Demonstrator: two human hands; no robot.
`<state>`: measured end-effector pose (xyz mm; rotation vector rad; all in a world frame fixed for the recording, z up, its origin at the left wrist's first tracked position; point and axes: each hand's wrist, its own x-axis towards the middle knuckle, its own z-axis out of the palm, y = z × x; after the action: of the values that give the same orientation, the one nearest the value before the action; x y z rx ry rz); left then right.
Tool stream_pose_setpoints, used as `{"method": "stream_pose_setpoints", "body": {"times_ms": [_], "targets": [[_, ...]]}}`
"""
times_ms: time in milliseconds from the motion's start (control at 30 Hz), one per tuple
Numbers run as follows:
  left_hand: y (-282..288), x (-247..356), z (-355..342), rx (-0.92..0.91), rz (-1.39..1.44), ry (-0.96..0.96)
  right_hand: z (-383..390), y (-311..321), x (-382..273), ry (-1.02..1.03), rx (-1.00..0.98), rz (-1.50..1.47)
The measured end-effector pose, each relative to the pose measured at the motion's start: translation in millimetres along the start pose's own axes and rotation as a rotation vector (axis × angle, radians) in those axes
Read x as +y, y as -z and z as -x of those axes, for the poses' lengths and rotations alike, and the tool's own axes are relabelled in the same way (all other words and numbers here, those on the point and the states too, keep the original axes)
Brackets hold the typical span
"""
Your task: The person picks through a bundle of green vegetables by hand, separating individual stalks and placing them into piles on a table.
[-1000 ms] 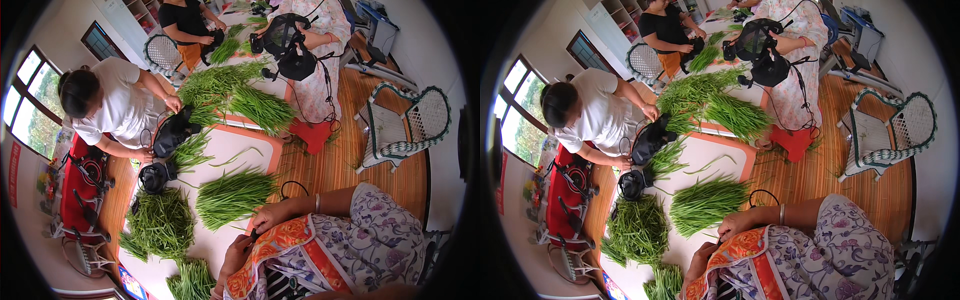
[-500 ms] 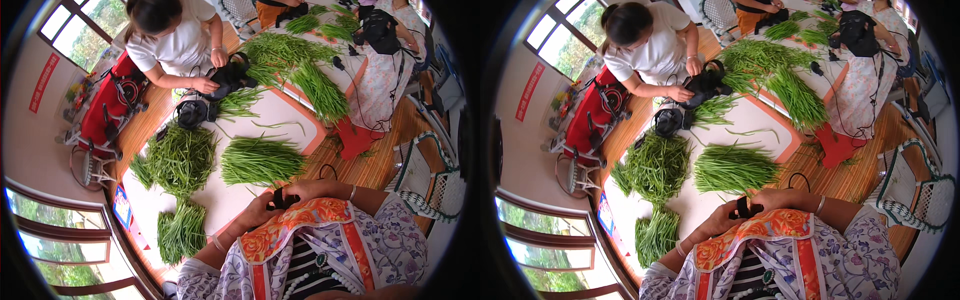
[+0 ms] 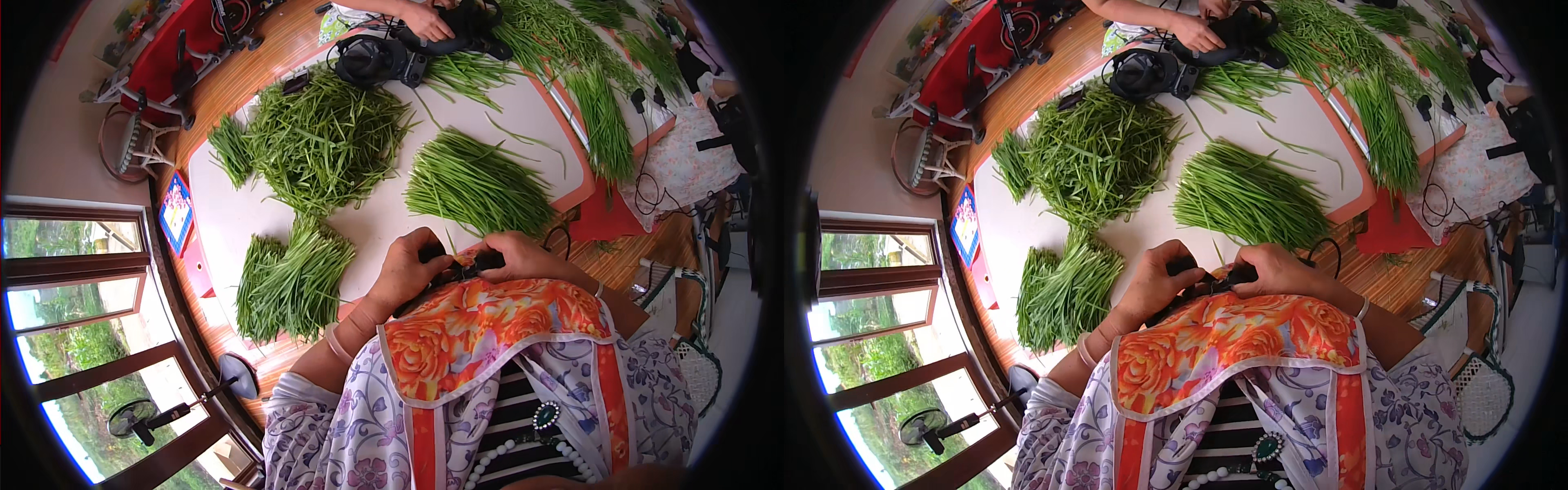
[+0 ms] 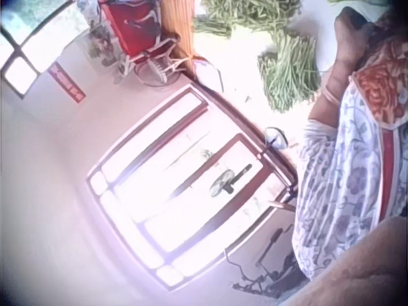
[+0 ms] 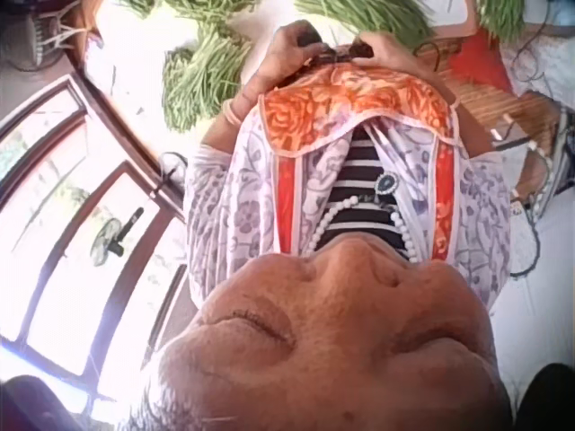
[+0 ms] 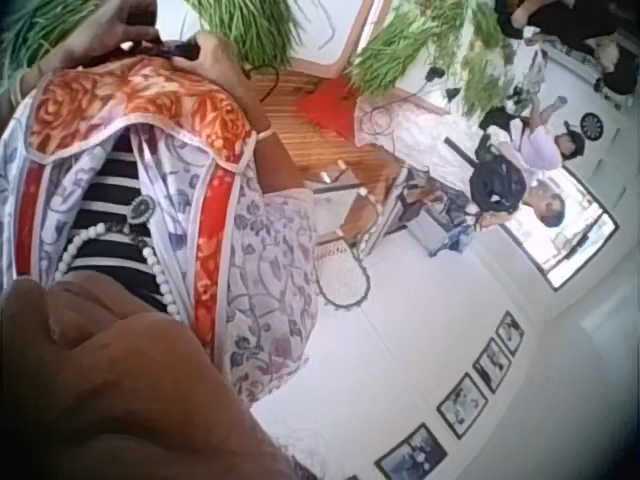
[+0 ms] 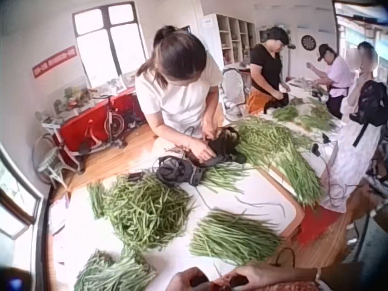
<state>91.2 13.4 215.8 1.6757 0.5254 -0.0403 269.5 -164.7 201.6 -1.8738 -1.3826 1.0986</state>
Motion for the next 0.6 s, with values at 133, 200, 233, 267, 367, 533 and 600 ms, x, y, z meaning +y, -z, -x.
{"method": "stream_pose_setpoints", "body": {"times_ms": [133,200,233,267,367,533,600], "targets": [[36,-12,17,0.038,-0.129,0.112,-29,-27,-14,0.039,0.13,0.096],[42,-39,26,0.074,-0.075,0.137,-41,-40,-20,0.048,0.131,0.081],[49,-30,30,0.038,-0.041,0.192,-45,-46,-21,0.054,0.155,0.059],[51,-29,34,0.049,-0.026,0.207,-50,-50,-24,0.055,0.131,0.058],[52,-41,38,0.037,-0.12,-0.182,-60,-53,-29,0.042,0.142,0.028],[45,-43,40,0.057,0.027,-0.005,-71,-40,-23,0.059,0.096,-0.001],[32,-36,38,0.073,0.108,0.051,-75,-32,-18,0.091,0.07,-0.027]]}}
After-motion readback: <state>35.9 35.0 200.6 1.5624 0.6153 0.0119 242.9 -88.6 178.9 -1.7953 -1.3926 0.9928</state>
